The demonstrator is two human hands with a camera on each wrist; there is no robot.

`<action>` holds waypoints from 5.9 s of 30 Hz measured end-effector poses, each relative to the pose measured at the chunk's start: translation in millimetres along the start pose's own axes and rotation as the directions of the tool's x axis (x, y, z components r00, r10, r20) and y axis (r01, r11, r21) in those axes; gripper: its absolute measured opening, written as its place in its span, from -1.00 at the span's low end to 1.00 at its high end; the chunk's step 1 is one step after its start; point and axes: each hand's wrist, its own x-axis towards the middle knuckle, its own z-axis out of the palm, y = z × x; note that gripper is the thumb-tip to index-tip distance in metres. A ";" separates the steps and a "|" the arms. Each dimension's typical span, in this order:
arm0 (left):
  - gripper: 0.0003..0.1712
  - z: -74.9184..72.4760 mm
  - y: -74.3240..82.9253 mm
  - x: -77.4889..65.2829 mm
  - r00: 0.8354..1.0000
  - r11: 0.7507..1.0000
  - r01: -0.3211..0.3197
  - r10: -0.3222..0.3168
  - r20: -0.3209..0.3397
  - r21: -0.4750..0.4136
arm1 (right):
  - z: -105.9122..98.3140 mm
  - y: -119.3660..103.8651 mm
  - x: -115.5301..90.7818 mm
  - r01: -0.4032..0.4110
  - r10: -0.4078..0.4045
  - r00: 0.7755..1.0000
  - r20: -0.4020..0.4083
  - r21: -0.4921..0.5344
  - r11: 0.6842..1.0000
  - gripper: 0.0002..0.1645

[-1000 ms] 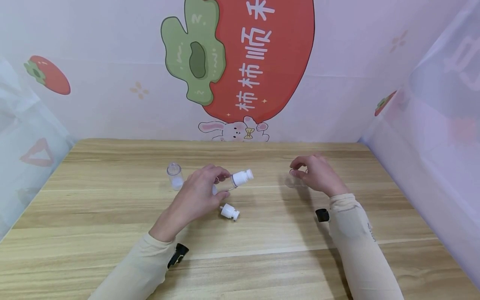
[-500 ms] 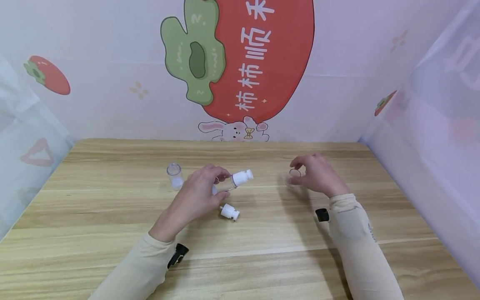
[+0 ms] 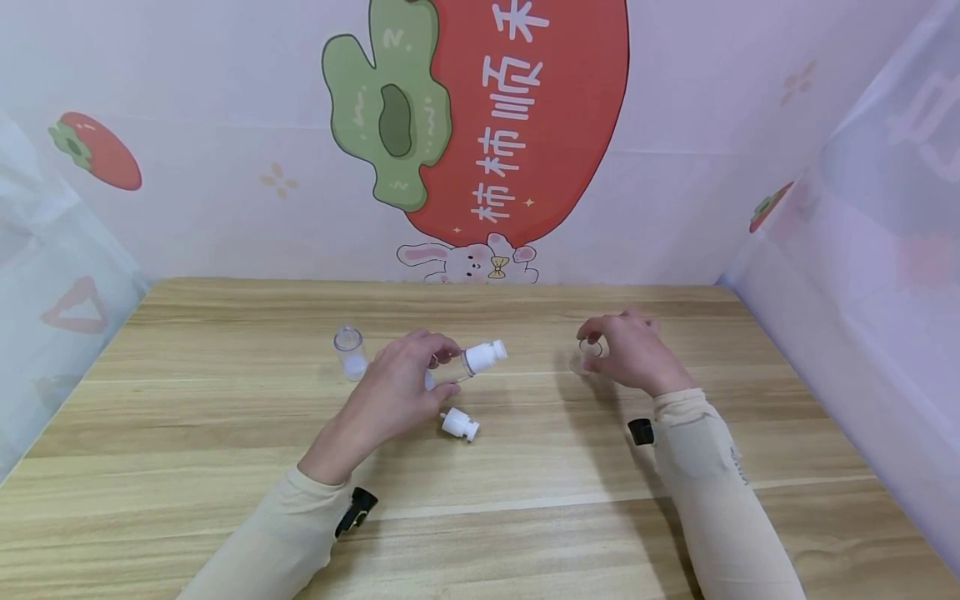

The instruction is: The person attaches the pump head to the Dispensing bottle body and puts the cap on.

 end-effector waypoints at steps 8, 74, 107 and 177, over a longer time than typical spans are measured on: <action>-0.56 0.0 -0.2 -0.1 1.000 1.000 -0.003 0.003 -0.001 -0.001 | -1.5 -1.0 -1.2 0.004 -0.004 1.000 -0.004 0.006 1.000 -0.59; -0.56 -2.3 0.2 -0.7 1.000 1.000 -0.005 0.005 -0.012 -0.010 | -22.6 -31.9 -14.5 0.223 -0.192 0.975 -0.114 0.448 0.866 -0.60; -0.58 -2.2 0.4 -1.4 1.000 1.000 -0.019 0.019 -0.020 0.000 | -16.6 -40.7 -12.0 0.315 -0.297 0.947 -0.119 0.512 0.799 -0.55; -0.60 3.3 0.6 -0.7 0.999 1.000 -0.008 0.007 0.034 0.029 | -5.6 -58.6 -10.4 0.344 -0.353 0.931 -0.090 0.538 0.770 -0.59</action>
